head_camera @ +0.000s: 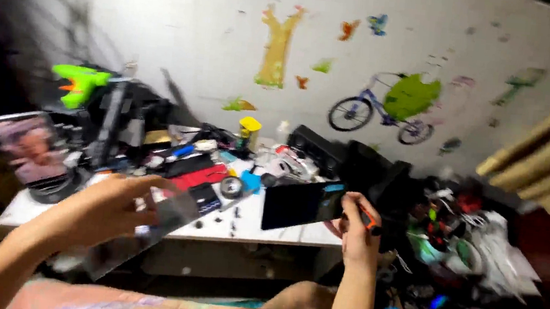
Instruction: Disassembling a smartphone by removing screws and the back plate to access internal components for repair.
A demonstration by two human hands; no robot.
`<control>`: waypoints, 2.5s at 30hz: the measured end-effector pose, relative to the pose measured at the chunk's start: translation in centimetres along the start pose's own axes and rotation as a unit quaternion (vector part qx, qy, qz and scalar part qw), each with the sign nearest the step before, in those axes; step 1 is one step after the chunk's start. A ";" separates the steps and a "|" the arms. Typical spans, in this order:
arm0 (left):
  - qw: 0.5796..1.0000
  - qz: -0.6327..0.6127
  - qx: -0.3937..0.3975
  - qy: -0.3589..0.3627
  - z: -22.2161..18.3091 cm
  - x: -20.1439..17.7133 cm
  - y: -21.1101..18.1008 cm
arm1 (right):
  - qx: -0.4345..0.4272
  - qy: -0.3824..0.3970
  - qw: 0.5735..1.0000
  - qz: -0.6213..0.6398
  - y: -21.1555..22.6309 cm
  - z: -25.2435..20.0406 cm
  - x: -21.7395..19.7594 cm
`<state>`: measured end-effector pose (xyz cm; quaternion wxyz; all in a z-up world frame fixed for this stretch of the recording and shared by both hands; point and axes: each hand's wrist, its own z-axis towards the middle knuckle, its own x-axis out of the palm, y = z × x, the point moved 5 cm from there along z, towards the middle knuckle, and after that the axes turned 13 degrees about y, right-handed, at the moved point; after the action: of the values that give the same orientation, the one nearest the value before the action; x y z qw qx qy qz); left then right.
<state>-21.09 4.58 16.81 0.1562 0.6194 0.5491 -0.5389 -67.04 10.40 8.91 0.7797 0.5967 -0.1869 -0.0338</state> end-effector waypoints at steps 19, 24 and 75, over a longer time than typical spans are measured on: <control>0.851 -0.495 0.165 0.061 10.1 13.1 -3.4 | 0.136 0.219 0.874 -0.411 7.2 -1.1 9.8; 0.828 -0.489 0.271 0.052 8.8 13.2 -3.2 | 0.178 0.299 0.819 -0.457 6.1 0.2 15.0; 0.650 -0.729 0.068 -0.205 5.6 9.5 4.9 | 0.051 -0.058 0.976 0.205 -13.3 -4.4 23.0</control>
<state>-21.45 3.35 4.83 -0.2213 -0.0977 0.7396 -0.6280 -42.00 4.25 1.16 0.7265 0.5814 -0.3518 0.1016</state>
